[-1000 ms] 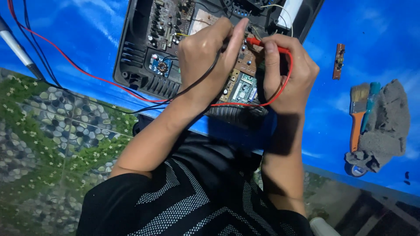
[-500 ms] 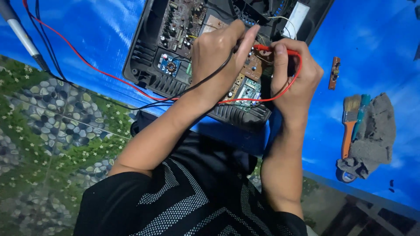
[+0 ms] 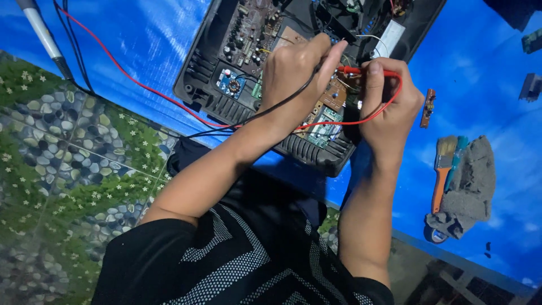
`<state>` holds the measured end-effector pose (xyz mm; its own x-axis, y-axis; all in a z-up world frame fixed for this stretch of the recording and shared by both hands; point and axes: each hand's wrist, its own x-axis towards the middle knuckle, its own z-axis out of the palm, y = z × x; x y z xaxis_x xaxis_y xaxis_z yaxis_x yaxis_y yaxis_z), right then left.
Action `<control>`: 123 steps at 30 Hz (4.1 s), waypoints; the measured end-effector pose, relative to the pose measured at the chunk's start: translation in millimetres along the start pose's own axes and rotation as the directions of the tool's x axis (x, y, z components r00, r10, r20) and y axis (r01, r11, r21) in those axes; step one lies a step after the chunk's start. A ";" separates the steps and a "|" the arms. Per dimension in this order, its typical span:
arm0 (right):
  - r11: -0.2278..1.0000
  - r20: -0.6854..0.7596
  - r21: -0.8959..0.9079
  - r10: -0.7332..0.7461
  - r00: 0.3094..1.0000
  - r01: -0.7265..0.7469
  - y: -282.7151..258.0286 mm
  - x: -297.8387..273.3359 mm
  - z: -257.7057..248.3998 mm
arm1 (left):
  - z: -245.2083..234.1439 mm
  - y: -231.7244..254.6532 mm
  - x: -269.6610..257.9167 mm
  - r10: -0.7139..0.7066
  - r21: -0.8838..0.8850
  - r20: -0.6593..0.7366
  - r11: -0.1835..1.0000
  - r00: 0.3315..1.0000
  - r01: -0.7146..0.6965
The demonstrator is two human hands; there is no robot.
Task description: The person uses a multimeter to test various points on an exposed circuit board inside a disassembled electronic device. They hold the red and black probes and touch them to different components on the board while the multimeter display is visible on the table.
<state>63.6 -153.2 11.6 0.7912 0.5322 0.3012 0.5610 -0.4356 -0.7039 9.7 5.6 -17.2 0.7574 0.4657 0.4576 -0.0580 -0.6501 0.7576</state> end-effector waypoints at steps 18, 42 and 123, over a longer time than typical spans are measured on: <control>0.999 0.002 -0.037 -0.023 1.000 0.023 -0.8 7.0 0.5 | 0.4 -5.4 1.9 -0.033 -0.121 0.025 0.992 0.999 0.036; 0.992 -0.119 -0.016 -0.127 0.985 0.127 -1.2 10.0 9.9 | -15.9 -0.8 8.9 -0.030 -0.130 0.004 0.991 1.000 0.030; 0.998 -0.096 -0.034 -0.062 0.993 0.059 -13.4 2.8 20.1 | -14.1 1.3 1.9 0.001 0.026 -0.037 1.000 0.999 0.000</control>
<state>53.4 -131.3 9.0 0.7744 0.4865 0.4045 0.6148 -0.4275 -0.6628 1.8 14.1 -8.9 0.7327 0.4870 0.4753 -0.0412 -0.6654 0.7453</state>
